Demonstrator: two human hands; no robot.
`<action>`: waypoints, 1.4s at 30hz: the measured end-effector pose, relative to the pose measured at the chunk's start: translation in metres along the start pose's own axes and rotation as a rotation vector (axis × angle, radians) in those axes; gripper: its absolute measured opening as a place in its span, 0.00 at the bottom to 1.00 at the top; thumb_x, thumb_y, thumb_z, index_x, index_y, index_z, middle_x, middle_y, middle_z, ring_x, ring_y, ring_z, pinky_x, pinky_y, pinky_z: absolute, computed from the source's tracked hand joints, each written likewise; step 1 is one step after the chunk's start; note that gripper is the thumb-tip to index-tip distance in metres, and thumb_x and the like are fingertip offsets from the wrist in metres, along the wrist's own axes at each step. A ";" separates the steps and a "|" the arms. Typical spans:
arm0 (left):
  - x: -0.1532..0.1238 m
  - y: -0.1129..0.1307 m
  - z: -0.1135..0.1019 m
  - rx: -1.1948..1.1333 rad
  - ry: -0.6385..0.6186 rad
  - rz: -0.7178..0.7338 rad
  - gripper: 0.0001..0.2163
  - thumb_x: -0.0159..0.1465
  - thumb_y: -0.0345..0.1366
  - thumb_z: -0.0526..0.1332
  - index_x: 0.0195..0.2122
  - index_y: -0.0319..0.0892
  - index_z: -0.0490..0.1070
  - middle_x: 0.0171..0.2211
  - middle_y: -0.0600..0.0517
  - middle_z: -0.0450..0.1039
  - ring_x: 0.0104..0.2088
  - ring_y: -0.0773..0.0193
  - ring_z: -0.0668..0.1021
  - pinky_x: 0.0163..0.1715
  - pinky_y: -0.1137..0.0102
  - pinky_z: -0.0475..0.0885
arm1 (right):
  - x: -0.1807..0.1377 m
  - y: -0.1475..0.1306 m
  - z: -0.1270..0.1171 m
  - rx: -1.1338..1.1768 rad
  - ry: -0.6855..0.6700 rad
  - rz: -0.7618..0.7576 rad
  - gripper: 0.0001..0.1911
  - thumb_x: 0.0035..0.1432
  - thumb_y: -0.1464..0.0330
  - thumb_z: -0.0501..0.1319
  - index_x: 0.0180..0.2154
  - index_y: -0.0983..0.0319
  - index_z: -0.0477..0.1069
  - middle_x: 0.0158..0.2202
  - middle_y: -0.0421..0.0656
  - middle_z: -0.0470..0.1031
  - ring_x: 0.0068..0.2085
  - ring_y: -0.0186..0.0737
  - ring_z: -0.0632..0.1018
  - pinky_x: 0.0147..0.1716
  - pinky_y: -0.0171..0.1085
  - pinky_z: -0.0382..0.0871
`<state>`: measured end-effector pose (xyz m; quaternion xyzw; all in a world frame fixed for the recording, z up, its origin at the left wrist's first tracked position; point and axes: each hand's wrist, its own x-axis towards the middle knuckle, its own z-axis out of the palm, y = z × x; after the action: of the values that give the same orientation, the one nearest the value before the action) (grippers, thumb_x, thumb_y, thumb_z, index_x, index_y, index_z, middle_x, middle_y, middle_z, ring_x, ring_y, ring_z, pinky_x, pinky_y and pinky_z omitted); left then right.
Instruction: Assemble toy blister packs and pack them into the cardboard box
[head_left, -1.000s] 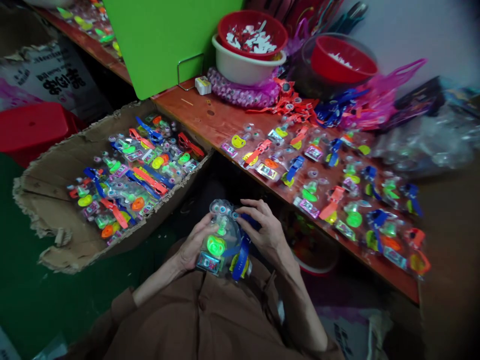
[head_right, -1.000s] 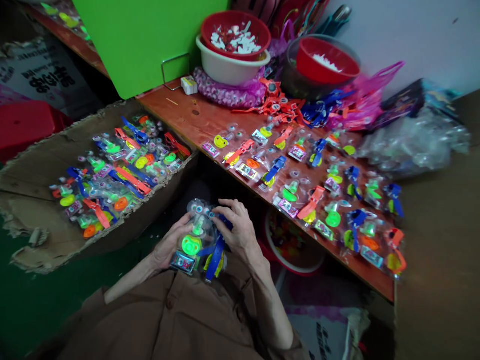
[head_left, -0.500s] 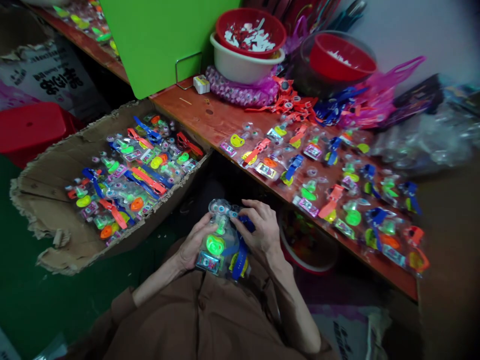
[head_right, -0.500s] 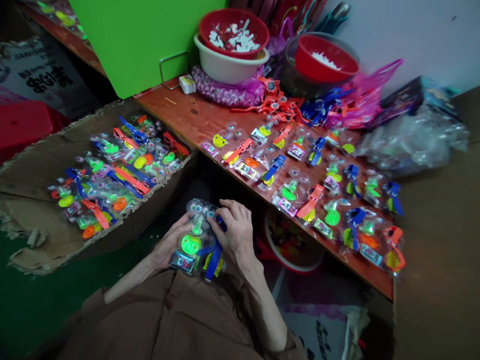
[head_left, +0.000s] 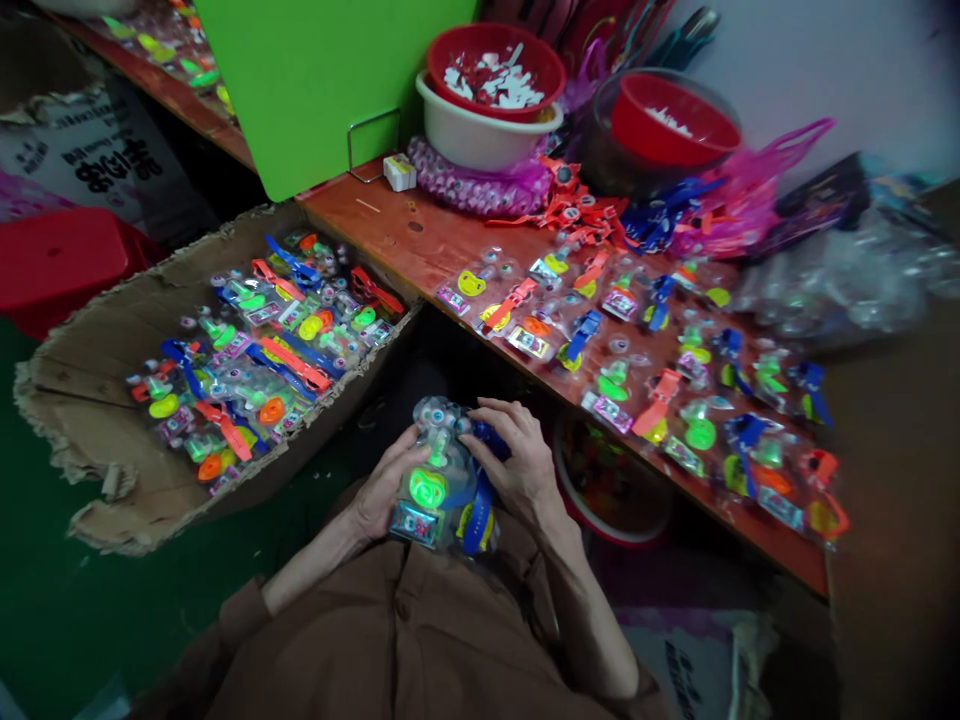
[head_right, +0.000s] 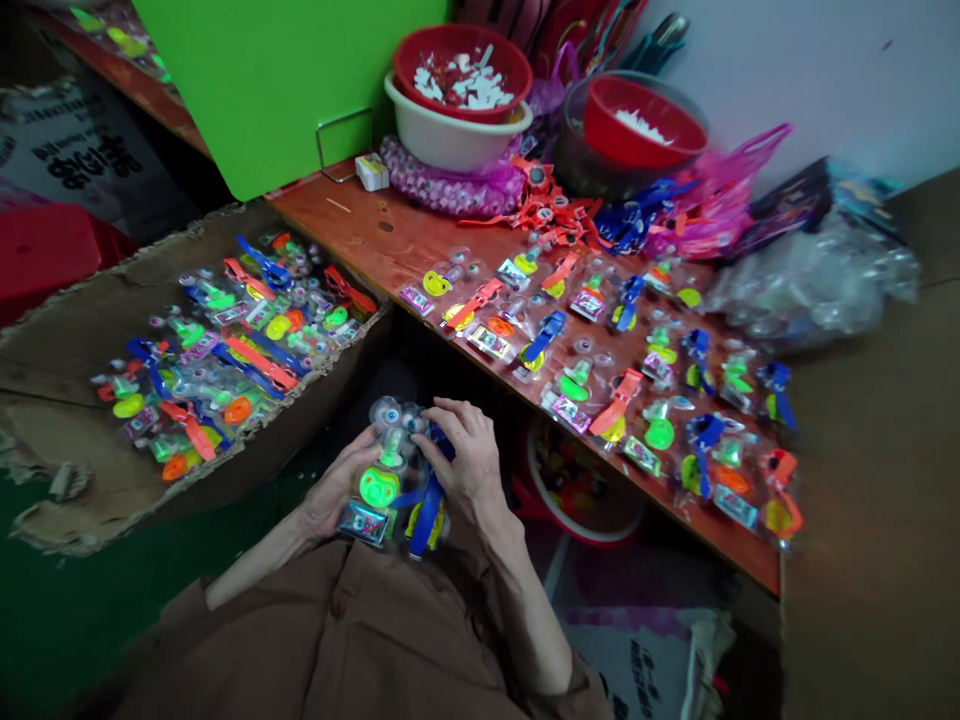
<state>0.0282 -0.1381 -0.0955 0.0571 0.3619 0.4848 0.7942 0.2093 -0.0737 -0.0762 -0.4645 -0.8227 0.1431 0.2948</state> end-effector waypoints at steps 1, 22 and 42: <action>0.000 0.000 0.000 -0.004 -0.006 -0.001 0.27 0.61 0.37 0.67 0.62 0.45 0.67 0.49 0.44 0.79 0.43 0.55 0.82 0.42 0.67 0.73 | 0.000 0.002 -0.002 0.000 -0.013 -0.019 0.08 0.65 0.61 0.61 0.44 0.56 0.74 0.49 0.48 0.77 0.50 0.51 0.76 0.49 0.53 0.68; -0.001 0.000 0.004 -0.005 0.038 -0.016 0.28 0.59 0.38 0.68 0.61 0.44 0.67 0.48 0.44 0.79 0.43 0.55 0.82 0.41 0.68 0.73 | 0.000 0.006 -0.002 -0.003 0.005 0.021 0.06 0.64 0.65 0.61 0.36 0.57 0.75 0.47 0.48 0.78 0.48 0.50 0.78 0.51 0.55 0.67; 0.001 -0.005 -0.008 -0.040 0.003 -0.027 0.28 0.63 0.36 0.65 0.64 0.45 0.63 0.48 0.43 0.79 0.43 0.52 0.83 0.42 0.64 0.76 | 0.101 0.014 -0.049 0.168 -0.735 -0.305 0.09 0.66 0.68 0.56 0.33 0.59 0.71 0.41 0.44 0.75 0.39 0.39 0.75 0.40 0.39 0.71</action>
<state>0.0265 -0.1419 -0.1041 0.0353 0.3540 0.4814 0.8010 0.2096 0.0174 -0.0090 -0.2294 -0.9182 0.3209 0.0356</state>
